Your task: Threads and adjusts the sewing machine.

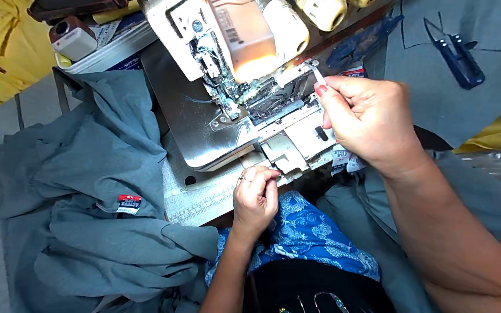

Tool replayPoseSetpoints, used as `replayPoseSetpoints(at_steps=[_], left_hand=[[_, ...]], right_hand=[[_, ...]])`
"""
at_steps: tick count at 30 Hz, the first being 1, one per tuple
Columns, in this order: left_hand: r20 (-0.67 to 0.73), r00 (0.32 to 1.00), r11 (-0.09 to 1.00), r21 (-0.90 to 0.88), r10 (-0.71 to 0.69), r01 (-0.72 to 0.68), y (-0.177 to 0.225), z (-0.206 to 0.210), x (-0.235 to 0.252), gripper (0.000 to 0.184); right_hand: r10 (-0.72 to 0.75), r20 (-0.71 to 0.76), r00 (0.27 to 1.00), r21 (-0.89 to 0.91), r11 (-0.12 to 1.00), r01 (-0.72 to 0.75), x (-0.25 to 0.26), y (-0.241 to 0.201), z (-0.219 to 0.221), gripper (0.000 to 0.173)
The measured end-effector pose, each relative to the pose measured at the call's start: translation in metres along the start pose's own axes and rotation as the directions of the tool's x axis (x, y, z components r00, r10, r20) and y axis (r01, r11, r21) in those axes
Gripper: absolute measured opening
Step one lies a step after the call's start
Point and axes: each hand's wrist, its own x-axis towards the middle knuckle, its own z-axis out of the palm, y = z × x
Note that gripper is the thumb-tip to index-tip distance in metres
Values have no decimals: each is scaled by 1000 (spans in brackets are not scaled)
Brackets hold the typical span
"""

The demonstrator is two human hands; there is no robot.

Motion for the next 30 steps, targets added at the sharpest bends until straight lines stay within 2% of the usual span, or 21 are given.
replayPoseSetpoints(at_steps=[6,9,14,20,25,30], left_hand=[[4,1000,1000,3,9,-9,0,0,0,12],[0,1000,1000,-1,10,-10,0,0,0,12],[-1,1000,1000,3,6,-6,0,1,0,12],[5,1000,1000,6,11,-11,-1,0,0,13],[9,1000,1000,21,18,-18,-1,1,0,12],[10,1000,999,35,30,-30,-1,1,0,13]], right_hand=[[-76,-25,997,-107,992,73,0,-1,2,31],[-77,-30,997,-102,992,74,-1,-2,2,31],[68,35,997,115,991,-72,-9,-9,-7,28],[243,104,964,338,903,-264,-6,-12,-8,24],[310,164,937,446,823,-350,-3,-12,-9,21],[325,179,929,499,783,-370,-2,-11,-9,21]])
